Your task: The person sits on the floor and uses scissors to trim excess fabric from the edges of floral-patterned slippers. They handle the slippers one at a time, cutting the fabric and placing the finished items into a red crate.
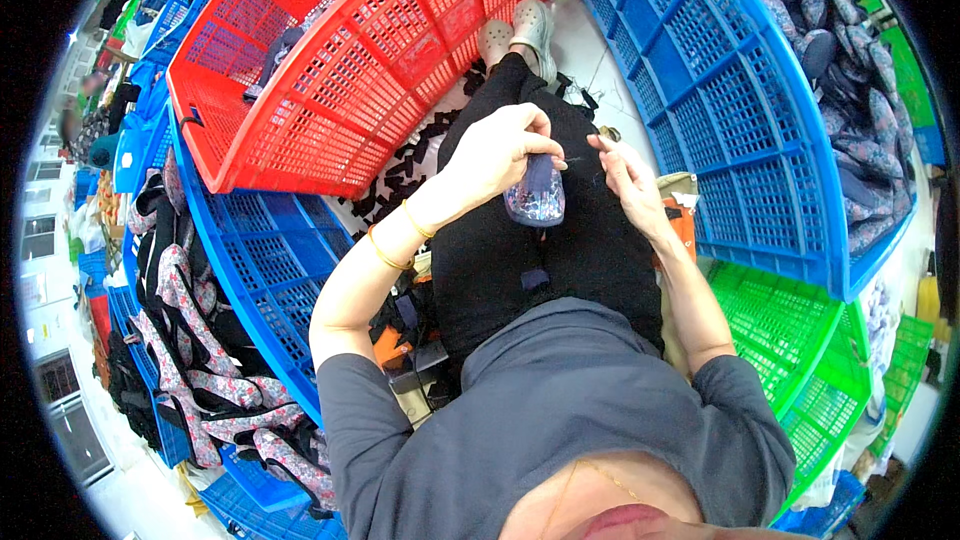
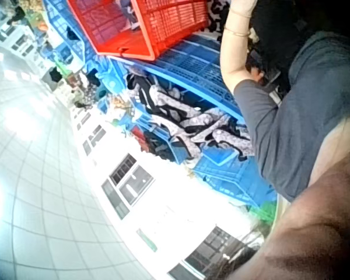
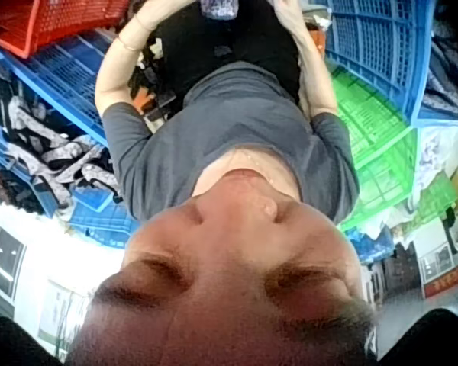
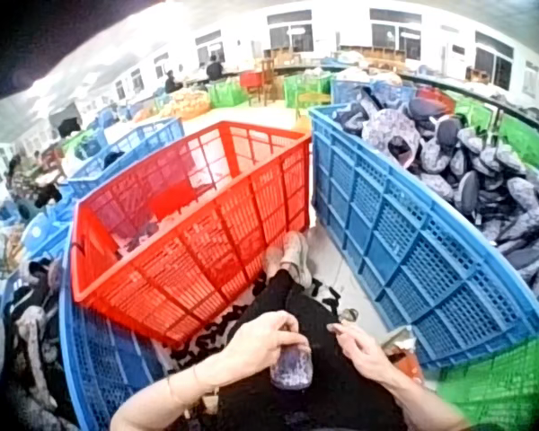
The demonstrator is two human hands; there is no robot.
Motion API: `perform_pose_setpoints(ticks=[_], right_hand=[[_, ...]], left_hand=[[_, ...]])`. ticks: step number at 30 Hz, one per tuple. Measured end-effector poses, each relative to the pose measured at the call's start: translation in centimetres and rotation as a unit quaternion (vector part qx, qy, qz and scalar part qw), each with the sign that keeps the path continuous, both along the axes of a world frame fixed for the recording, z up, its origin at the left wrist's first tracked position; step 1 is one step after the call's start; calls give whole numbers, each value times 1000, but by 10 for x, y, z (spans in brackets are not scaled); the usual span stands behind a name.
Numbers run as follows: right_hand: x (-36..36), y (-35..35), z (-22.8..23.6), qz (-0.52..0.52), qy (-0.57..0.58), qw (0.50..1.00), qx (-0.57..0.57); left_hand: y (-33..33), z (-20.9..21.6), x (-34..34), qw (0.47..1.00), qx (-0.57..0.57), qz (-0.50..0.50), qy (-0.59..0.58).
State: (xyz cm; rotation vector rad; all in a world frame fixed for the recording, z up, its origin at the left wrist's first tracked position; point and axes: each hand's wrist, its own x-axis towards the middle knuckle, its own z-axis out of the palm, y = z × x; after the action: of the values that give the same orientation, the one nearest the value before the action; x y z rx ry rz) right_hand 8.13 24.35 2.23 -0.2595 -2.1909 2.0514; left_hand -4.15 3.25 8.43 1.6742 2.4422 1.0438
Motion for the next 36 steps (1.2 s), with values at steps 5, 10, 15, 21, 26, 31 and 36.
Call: perform_pose_setpoints(ticks=[5, 10, 15, 21, 26, 31, 36], right_hand=[[4, -8, -13, 28, 16, 996, 81], [-6, -21, -5, 45, 45, 993, 103], [-18, -21, -2, 51, 98, 981, 157], [-28, -19, 8, 54, 153, 966, 202], [-35, -15, 22, 95, 145, 955, 240], [-48, -7, 58, 179, 122, 926, 308], [-59, -3, 71, 226, 107, 889, 383]], left_hand=[[-3, 9, -7, 998, -13, -1, -66], [-4, 13, -14, 996, 2, -1, -87], [-2, 18, -23, 991, 14, -10, -130], [0, 19, -28, 988, 11, -25, -149], [4, 21, -31, 987, 9, -50, -151], [7, 26, -30, 989, -2, -57, -134], [14, 24, -33, 992, 4, -72, -107]])
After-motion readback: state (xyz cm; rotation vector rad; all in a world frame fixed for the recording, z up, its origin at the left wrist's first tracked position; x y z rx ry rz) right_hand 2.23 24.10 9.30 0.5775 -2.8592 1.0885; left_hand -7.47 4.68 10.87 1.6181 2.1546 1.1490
